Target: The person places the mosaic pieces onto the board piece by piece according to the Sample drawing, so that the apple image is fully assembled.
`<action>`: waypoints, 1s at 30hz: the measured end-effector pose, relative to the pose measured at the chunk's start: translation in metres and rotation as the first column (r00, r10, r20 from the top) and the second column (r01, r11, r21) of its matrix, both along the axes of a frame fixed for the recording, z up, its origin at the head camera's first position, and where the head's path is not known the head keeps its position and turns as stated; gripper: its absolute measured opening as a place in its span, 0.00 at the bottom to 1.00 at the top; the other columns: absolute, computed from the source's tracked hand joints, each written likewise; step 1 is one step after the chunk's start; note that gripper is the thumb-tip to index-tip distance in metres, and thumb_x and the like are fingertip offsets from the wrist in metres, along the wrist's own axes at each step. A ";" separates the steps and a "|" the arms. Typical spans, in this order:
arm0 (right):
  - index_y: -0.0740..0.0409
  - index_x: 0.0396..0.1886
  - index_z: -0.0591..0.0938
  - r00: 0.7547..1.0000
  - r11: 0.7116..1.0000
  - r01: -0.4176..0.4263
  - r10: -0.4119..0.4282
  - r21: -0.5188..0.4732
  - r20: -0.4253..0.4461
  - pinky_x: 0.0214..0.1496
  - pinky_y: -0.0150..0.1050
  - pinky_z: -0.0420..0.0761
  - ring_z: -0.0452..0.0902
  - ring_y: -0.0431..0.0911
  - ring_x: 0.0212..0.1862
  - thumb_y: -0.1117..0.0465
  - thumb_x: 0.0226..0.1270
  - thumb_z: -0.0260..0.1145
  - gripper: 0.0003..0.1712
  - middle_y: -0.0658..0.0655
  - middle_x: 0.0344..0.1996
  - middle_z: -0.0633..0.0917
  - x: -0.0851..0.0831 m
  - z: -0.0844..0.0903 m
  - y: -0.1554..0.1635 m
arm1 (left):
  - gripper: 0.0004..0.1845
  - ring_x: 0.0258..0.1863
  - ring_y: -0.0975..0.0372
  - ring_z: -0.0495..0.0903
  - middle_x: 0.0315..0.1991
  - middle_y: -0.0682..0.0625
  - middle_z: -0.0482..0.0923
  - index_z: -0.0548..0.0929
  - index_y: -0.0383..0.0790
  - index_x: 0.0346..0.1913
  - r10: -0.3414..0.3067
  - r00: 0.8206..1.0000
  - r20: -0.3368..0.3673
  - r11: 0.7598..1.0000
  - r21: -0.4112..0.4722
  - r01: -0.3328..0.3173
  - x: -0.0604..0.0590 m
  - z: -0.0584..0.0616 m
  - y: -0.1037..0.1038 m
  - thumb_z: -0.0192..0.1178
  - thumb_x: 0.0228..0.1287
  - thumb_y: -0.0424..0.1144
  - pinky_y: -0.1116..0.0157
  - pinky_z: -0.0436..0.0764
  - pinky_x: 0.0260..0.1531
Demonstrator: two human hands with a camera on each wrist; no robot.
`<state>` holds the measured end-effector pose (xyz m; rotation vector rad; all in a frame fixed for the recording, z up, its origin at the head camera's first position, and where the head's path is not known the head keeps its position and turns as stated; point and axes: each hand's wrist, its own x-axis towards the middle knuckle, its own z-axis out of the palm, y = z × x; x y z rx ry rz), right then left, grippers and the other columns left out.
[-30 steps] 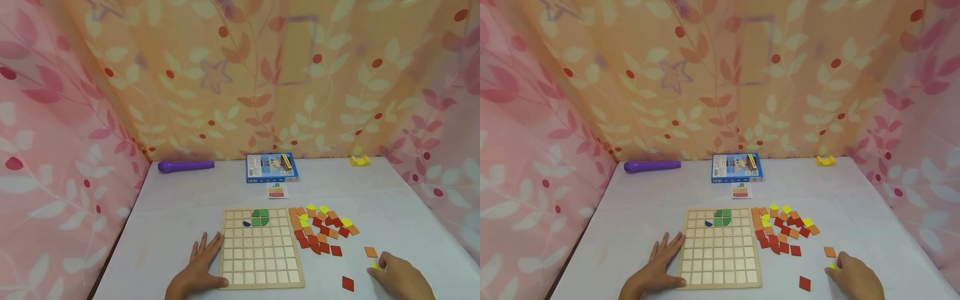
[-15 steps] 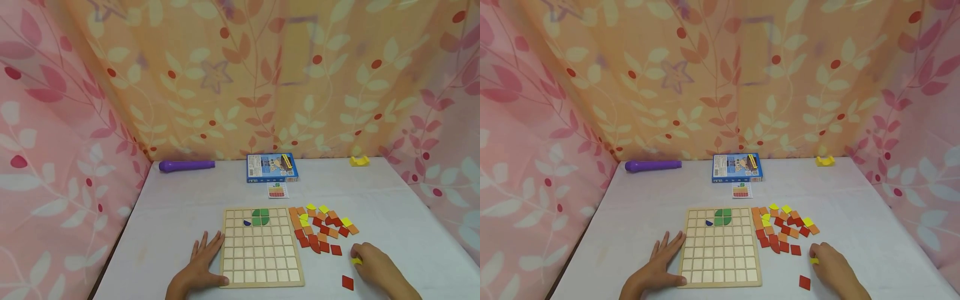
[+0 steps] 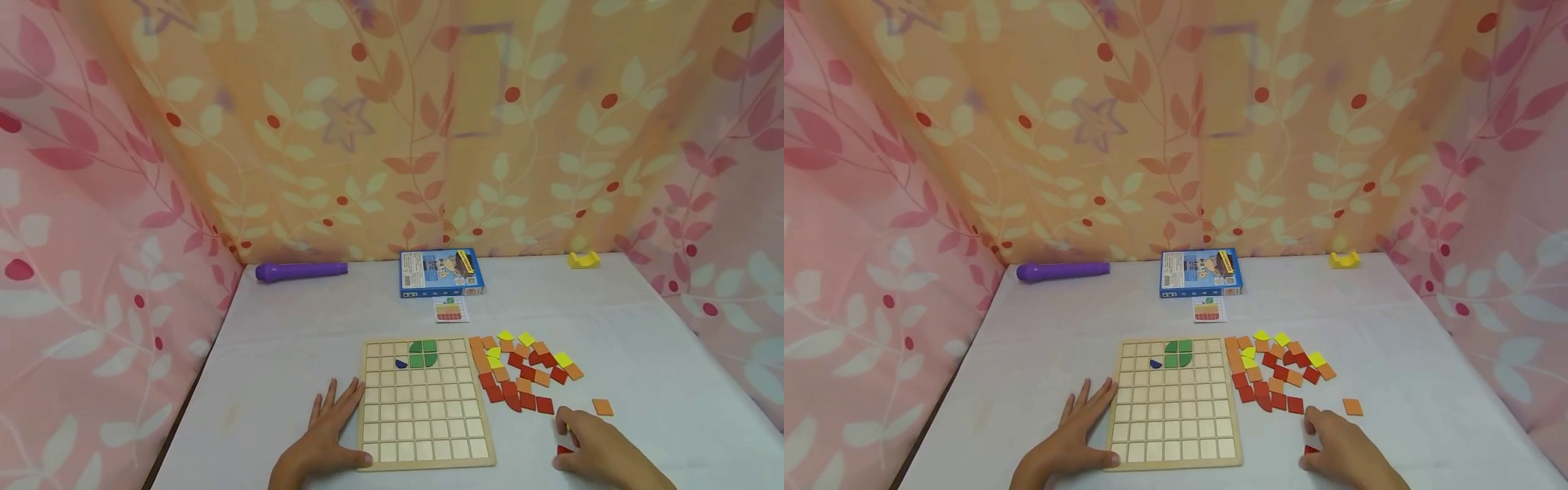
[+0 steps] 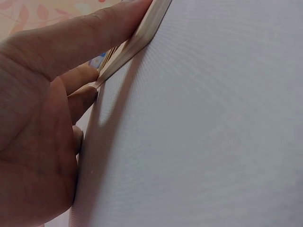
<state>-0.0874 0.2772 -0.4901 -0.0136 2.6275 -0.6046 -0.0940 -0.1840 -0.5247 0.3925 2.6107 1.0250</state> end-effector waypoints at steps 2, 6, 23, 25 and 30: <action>0.50 0.31 0.78 0.997 0.999 -0.038 0.038 -0.002 -0.072 0.31 0.37 0.73 0.68 0.44 0.29 0.58 0.48 0.82 0.19 0.50 0.23 0.72 -0.001 -0.001 -0.005 | 0.66 0.78 0.45 0.26 0.81 0.51 0.45 0.53 0.50 0.81 -0.003 1.000 -0.005 1.000 0.002 0.003 0.000 0.000 0.000 0.77 0.38 0.63 0.39 0.25 0.69; 0.49 0.32 0.81 0.983 0.996 -0.067 0.057 -0.052 -0.172 0.32 0.34 0.76 0.68 0.43 0.31 0.67 0.51 0.80 0.15 0.47 0.25 0.72 -0.005 0.000 -0.015 | 0.66 0.78 0.45 0.27 0.81 0.50 0.46 0.54 0.49 0.81 -0.004 1.000 -0.010 1.000 0.007 0.004 0.000 0.000 0.000 0.77 0.39 0.63 0.39 0.25 0.69; 0.56 0.30 0.83 0.980 0.996 -0.013 0.030 0.085 -0.197 0.33 0.42 0.76 0.69 0.45 0.28 0.60 0.54 0.78 0.11 0.50 0.24 0.73 -0.024 -0.005 0.004 | 0.66 0.78 0.44 0.27 0.80 0.49 0.46 0.54 0.48 0.81 0.004 1.000 -0.010 1.000 -0.005 -0.004 0.001 0.002 0.001 0.77 0.38 0.65 0.39 0.26 0.69; 0.56 0.30 0.83 0.980 0.997 -0.026 0.041 0.079 -0.196 0.32 0.42 0.75 0.68 0.45 0.28 0.61 0.54 0.78 0.11 0.50 0.23 0.73 -0.025 -0.004 0.002 | 0.66 0.78 0.44 0.27 0.80 0.49 0.46 0.54 0.49 0.81 0.006 1.000 -0.007 1.000 -0.003 -0.006 0.001 0.002 0.001 0.77 0.38 0.65 0.38 0.26 0.69; 0.55 0.31 0.82 0.984 1.000 0.010 -0.011 -0.007 -0.177 0.30 0.39 0.71 0.68 0.44 0.27 0.65 0.52 0.76 0.10 0.49 0.20 0.73 -0.026 0.004 -0.006 | 0.66 0.78 0.44 0.27 0.80 0.50 0.46 0.54 0.49 0.81 -0.001 1.000 -0.009 1.000 0.002 0.001 0.002 0.002 0.001 0.77 0.38 0.65 0.38 0.25 0.69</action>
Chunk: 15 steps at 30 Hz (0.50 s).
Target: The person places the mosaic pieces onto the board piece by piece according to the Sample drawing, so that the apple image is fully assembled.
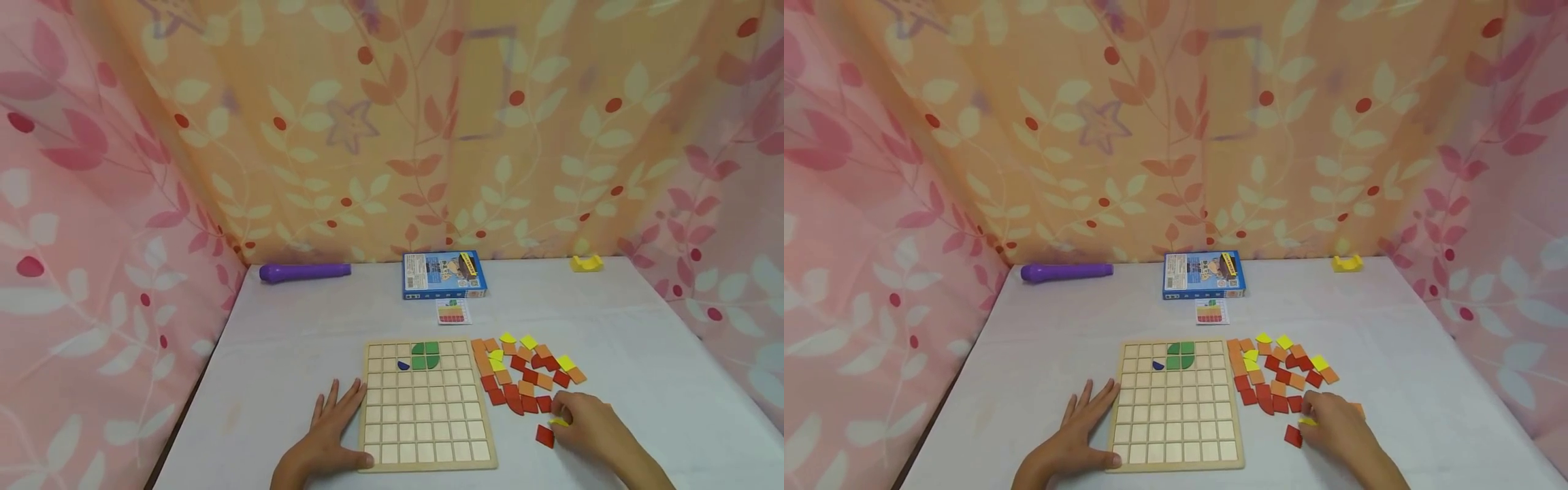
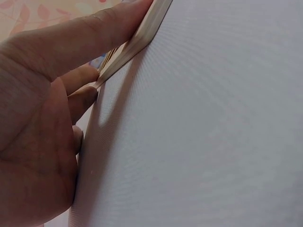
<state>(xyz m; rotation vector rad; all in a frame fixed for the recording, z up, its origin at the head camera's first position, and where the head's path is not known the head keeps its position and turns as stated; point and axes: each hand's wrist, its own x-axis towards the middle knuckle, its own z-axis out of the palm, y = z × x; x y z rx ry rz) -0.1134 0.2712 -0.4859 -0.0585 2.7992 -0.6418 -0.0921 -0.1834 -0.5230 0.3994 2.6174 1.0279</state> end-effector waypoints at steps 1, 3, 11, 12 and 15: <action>0.54 0.31 0.82 1.000 1.000 0.008 -0.008 -0.026 0.001 0.29 0.38 0.70 0.68 0.44 0.27 0.65 0.52 0.75 0.09 0.49 0.20 0.73 -0.001 0.002 -0.003 | 0.66 0.78 0.44 0.27 0.80 0.50 0.46 0.54 0.49 0.81 0.001 1.000 -0.003 1.000 0.004 -0.001 0.000 0.000 0.000 0.77 0.38 0.65 0.38 0.25 0.69; 0.53 0.31 0.82 1.000 0.998 0.008 -0.009 -0.064 -0.007 0.28 0.36 0.70 0.68 0.44 0.27 0.65 0.53 0.75 0.09 0.49 0.20 0.73 -0.003 0.004 -0.008 | 0.66 0.78 0.44 0.27 0.80 0.49 0.46 0.54 0.48 0.81 0.002 1.000 -0.007 1.000 0.009 -0.002 0.000 0.001 0.000 0.77 0.38 0.64 0.39 0.25 0.69; 0.53 0.28 0.80 0.998 1.000 -0.012 0.012 -0.006 0.068 0.27 0.35 0.69 0.67 0.44 0.27 0.58 0.55 0.77 0.12 0.51 0.21 0.72 -0.004 0.005 -0.009 | 0.66 0.78 0.44 0.27 0.80 0.49 0.46 0.53 0.48 0.81 -0.011 1.000 -0.010 1.000 0.004 0.011 -0.003 0.000 0.002 0.77 0.39 0.64 0.39 0.25 0.69; 0.53 0.29 0.80 0.995 1.000 -0.014 0.014 -0.001 0.095 0.27 0.35 0.68 0.67 0.44 0.27 0.57 0.54 0.78 0.13 0.51 0.21 0.72 -0.002 0.004 -0.007 | 0.66 0.78 0.44 0.27 0.80 0.49 0.46 0.53 0.48 0.81 -0.010 1.000 -0.006 1.000 0.007 0.010 -0.002 0.000 0.003 0.77 0.39 0.64 0.39 0.25 0.69; 0.53 0.32 0.80 0.990 0.999 -0.026 0.029 -0.027 0.140 0.28 0.35 0.66 0.67 0.45 0.27 0.56 0.52 0.80 0.16 0.51 0.22 0.72 0.001 0.001 0.000 | 0.66 0.78 0.44 0.27 0.80 0.49 0.46 0.54 0.48 0.81 0.001 1.000 0.003 1.000 0.003 -0.001 -0.001 0.000 0.002 0.77 0.38 0.64 0.38 0.25 0.69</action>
